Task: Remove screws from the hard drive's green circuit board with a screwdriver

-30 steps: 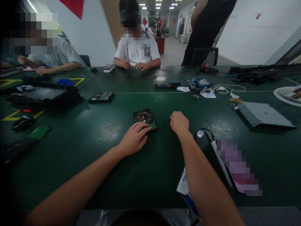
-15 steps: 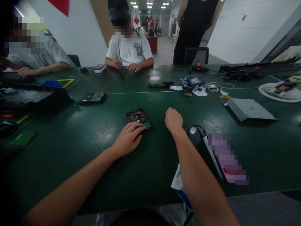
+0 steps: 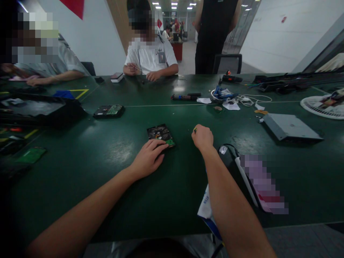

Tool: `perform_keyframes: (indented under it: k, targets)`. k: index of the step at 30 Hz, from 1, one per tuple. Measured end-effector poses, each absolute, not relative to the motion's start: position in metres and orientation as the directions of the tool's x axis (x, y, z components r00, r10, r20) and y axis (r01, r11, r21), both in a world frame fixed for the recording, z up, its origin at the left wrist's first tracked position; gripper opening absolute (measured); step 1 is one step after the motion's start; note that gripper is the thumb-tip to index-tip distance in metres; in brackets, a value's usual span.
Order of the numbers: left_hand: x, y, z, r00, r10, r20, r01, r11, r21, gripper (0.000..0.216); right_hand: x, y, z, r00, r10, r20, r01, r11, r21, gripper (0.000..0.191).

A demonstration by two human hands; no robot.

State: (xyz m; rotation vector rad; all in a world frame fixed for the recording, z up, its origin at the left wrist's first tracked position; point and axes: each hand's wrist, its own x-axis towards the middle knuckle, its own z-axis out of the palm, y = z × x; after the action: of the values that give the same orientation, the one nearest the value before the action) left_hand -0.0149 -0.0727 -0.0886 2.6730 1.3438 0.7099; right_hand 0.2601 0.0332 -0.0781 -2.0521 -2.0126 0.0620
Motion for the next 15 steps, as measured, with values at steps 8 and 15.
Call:
perform_keyframes:
  k: [8, 15]
  targets:
    - [-0.014, -0.073, -0.087, 0.511, 0.776, 0.370, 0.743, -0.615, 0.264, 0.047, 0.250, 0.030, -0.080, -0.034, 0.983, 0.182, 0.954, 0.086, -0.289, 0.018]
    - [-0.015, -0.074, -0.086, 0.508, 0.776, 0.374, 0.737, -0.616, 0.278, 0.047, 0.263, 0.031, -0.069, 0.065, 0.977, 0.201, 0.973, -0.017, -0.231, 0.024]
